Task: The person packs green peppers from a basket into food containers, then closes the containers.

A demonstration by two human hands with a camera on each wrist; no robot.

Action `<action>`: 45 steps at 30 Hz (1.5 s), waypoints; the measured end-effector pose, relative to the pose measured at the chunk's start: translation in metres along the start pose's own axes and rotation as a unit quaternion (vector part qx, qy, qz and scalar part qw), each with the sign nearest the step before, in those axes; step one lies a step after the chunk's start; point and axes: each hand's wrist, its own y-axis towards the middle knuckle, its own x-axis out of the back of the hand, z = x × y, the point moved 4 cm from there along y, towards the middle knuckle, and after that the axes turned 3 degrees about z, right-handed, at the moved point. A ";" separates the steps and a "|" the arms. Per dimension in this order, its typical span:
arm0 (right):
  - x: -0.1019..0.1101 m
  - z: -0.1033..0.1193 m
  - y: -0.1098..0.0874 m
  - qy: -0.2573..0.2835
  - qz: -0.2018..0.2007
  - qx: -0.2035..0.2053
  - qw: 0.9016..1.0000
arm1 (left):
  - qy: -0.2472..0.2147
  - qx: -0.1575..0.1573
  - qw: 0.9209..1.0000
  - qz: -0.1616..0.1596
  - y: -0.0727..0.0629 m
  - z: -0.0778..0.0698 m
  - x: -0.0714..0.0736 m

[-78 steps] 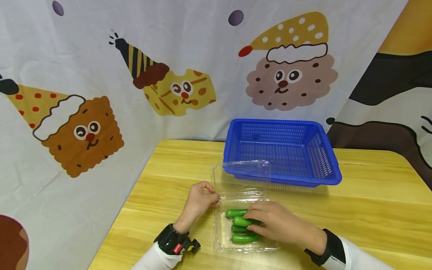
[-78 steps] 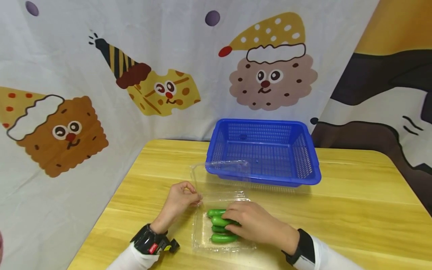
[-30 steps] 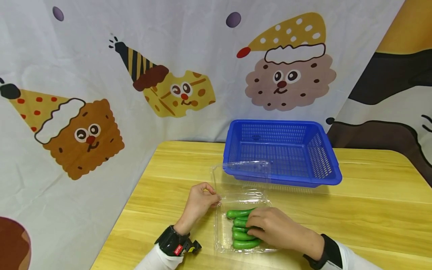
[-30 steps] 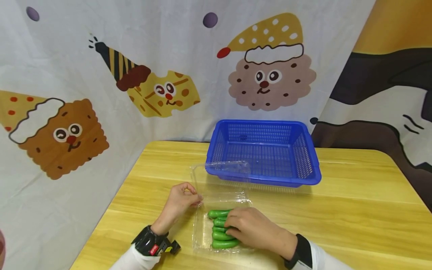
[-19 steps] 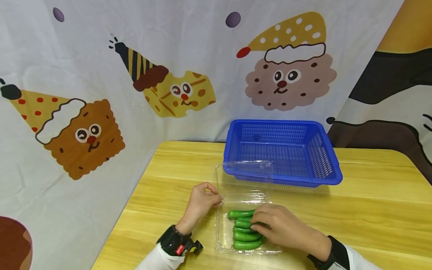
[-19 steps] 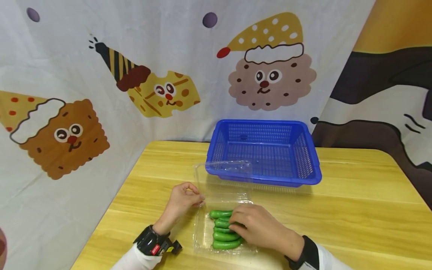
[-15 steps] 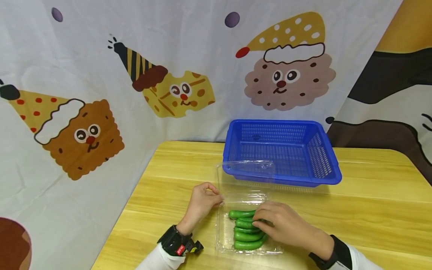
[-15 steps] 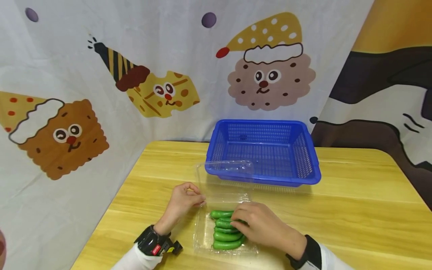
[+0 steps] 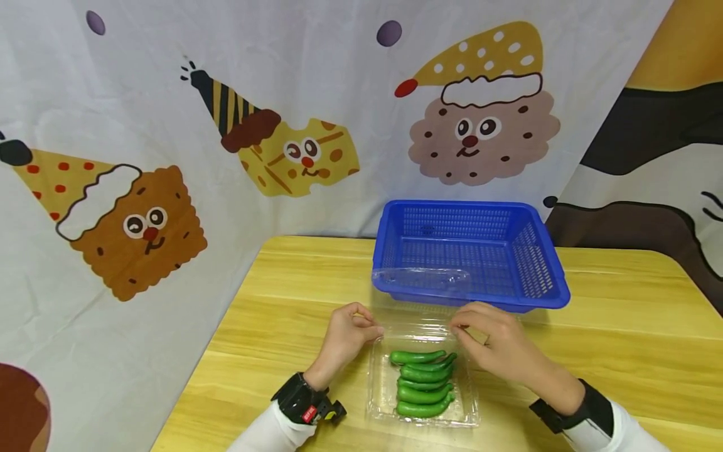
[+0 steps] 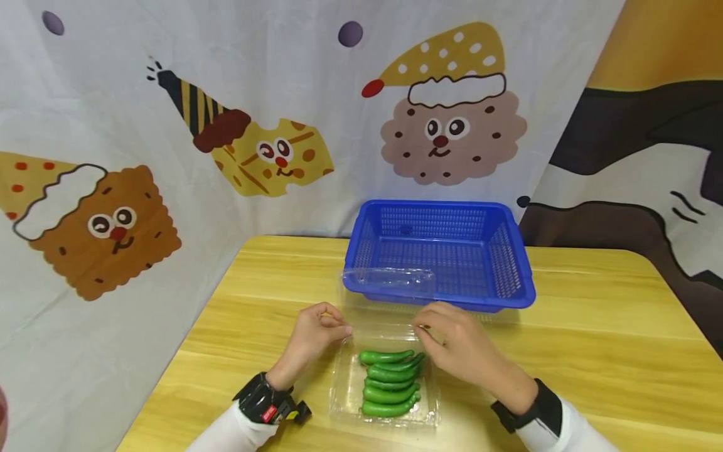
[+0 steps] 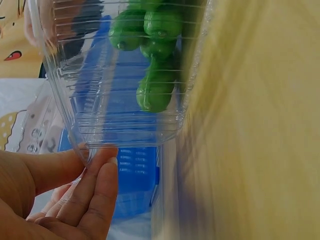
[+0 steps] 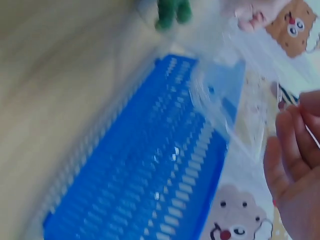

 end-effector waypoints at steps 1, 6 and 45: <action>0.005 -0.002 0.003 -0.010 -0.022 0.003 1.000 | -0.003 0.000 1.000 0.002 0.000 0.000 -0.001; 0.034 -0.016 0.011 -0.059 -0.097 -0.024 0.993 | -0.008 -0.001 1.000 0.012 0.003 -0.002 -0.007; 0.071 -0.018 0.004 -0.111 0.002 -0.133 0.985 | 0.006 -0.033 0.998 0.045 0.013 -0.007 -0.030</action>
